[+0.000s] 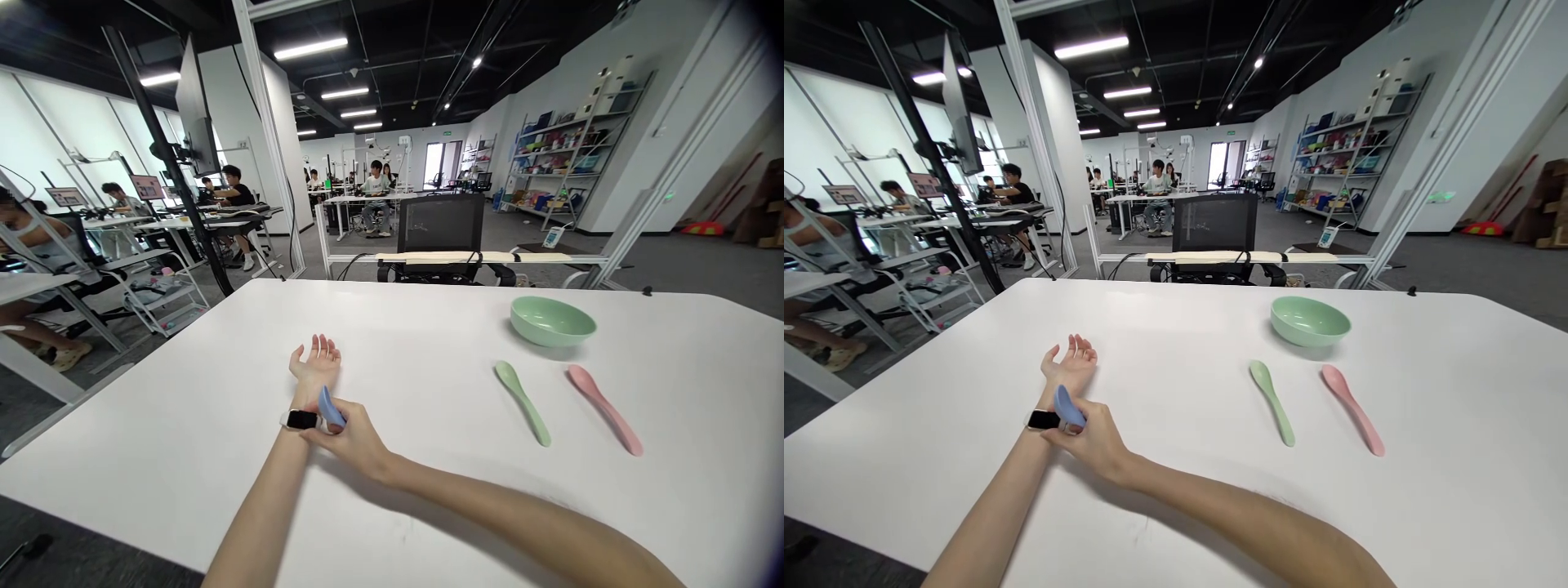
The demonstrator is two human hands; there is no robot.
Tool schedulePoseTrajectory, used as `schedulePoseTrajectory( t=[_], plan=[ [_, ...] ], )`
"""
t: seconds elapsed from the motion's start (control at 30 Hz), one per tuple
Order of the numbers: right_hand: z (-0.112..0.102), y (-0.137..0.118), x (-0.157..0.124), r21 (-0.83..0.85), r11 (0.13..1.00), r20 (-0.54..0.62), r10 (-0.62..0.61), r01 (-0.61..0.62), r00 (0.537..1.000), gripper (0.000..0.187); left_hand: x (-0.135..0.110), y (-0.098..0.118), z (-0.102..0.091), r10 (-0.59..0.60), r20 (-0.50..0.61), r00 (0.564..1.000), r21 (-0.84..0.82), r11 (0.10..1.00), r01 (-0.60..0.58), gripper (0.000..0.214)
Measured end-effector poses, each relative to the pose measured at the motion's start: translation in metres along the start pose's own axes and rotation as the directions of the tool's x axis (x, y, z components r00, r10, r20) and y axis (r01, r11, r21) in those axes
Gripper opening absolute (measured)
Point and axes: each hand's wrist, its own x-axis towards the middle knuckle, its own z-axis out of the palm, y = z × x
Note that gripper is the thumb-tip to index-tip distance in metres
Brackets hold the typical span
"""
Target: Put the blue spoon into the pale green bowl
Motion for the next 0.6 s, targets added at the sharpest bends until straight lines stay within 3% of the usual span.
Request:
schedulePoseTrajectory(
  t=[0.27, 0.6],
  plan=[
    [-0.0027, -0.0001, 0.0044, 0.009, 1.0, 0.059, -0.015, 0.015, 0.998, 0.055, 0.0036, 0.0022, -0.0033, -0.003, 0.018, 1.0, 0.029, 1.0, 0.002, 0.03],
    [-0.0038, 0.0015, 0.0032, 0.005, 1.0, 0.037, -0.018, 0.018, 0.999, 0.053, -0.0014, 0.0017, 0.0015, -0.011, 0.014, 1.0, 0.027, 1.0, 0.011, 0.024]
  ],
)
